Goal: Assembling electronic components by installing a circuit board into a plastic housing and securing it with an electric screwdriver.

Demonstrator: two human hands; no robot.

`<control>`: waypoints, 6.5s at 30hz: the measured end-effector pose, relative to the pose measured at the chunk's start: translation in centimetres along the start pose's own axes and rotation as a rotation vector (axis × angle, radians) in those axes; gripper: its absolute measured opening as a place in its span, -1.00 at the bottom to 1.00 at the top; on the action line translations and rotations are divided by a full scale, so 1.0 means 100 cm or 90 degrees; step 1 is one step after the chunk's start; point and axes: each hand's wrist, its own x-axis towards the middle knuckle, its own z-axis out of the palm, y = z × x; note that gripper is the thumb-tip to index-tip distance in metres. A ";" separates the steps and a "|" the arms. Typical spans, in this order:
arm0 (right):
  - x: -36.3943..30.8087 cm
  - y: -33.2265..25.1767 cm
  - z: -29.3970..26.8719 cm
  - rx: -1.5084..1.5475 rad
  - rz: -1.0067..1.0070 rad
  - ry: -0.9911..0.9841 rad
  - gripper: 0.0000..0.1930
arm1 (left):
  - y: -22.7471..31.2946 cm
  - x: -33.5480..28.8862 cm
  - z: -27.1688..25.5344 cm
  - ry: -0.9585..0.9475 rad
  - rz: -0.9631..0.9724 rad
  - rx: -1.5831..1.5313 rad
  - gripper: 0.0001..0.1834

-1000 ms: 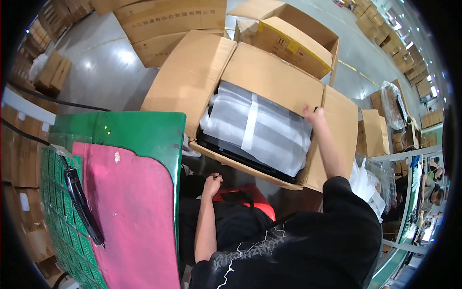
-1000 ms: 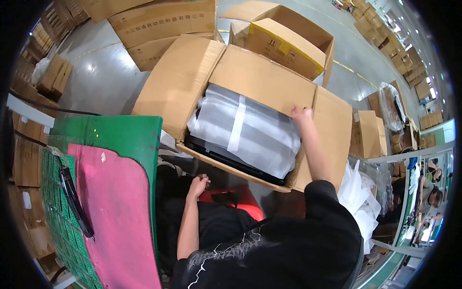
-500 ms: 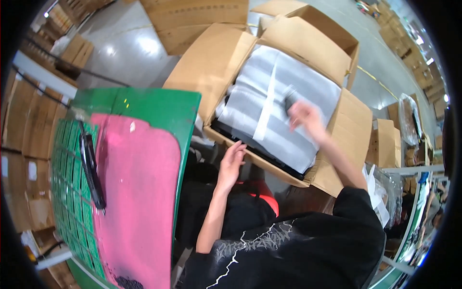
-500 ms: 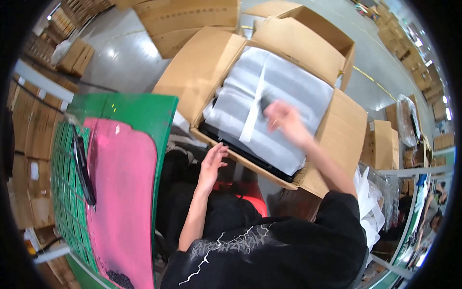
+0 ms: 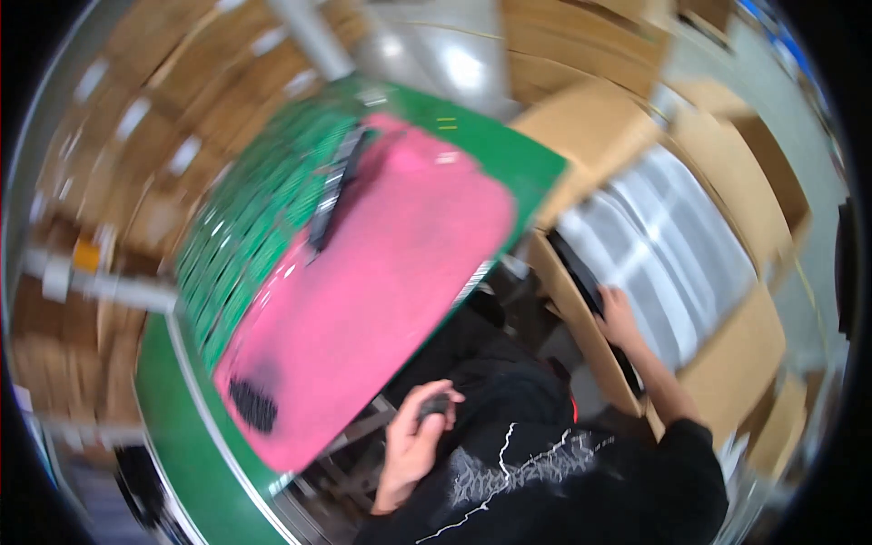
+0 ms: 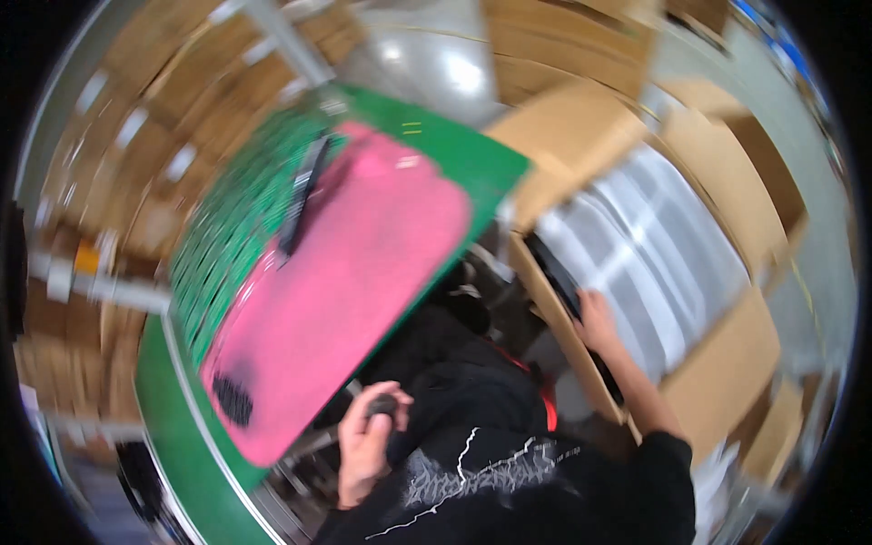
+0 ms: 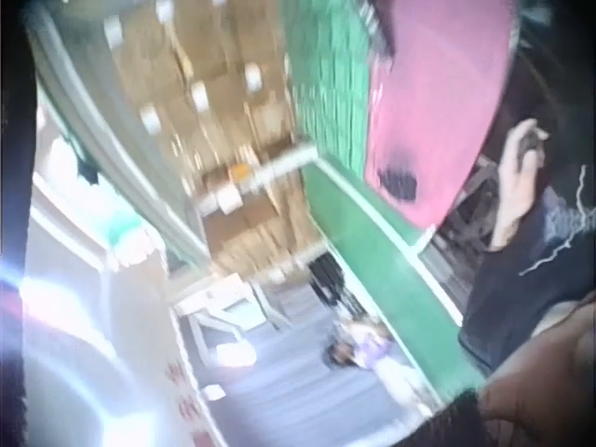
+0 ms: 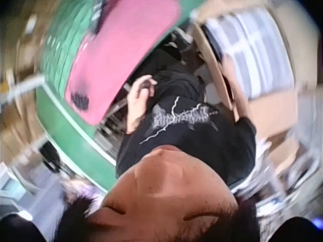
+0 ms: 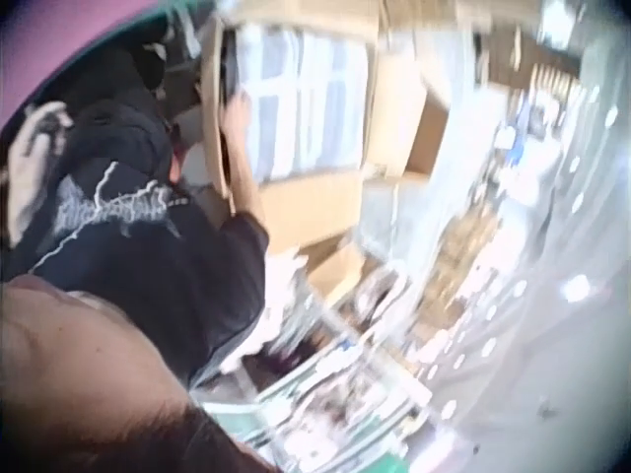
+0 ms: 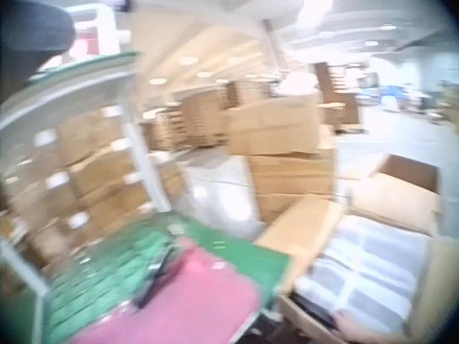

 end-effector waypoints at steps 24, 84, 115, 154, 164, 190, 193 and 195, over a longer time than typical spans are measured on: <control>0.063 0.073 -0.274 -0.436 0.132 0.205 -0.36 | -0.007 -0.096 -0.230 0.974 -0.123 0.793 -0.32; 0.224 -0.527 -0.109 0.042 -1.024 0.137 -0.73 | 0.076 0.072 -0.213 0.467 0.282 0.607 -0.49; 0.159 -0.405 -0.151 0.373 -0.500 -0.433 -0.68 | 0.076 0.072 -0.175 -0.054 0.294 0.652 -0.23; 0.198 -0.399 -0.101 0.282 -0.633 -0.376 -0.45 | 0.069 0.073 -0.161 0.057 -0.097 0.762 -0.32; 0.198 -0.399 -0.101 0.288 -0.631 -0.374 -0.45 | 0.069 0.073 -0.161 0.051 -0.081 0.765 -0.31; 0.191 -0.420 -0.125 0.225 -0.544 -0.398 -0.27 | 0.075 0.057 -0.169 0.091 -0.006 0.742 -0.27; 0.209 -0.412 -0.140 0.271 -0.479 -0.207 -0.35 | 0.091 0.040 -0.181 0.229 0.061 0.697 -0.55; 0.232 -0.402 -0.154 0.253 -0.384 -0.104 -0.45 | 0.100 0.018 -0.199 0.356 0.071 0.747 -0.72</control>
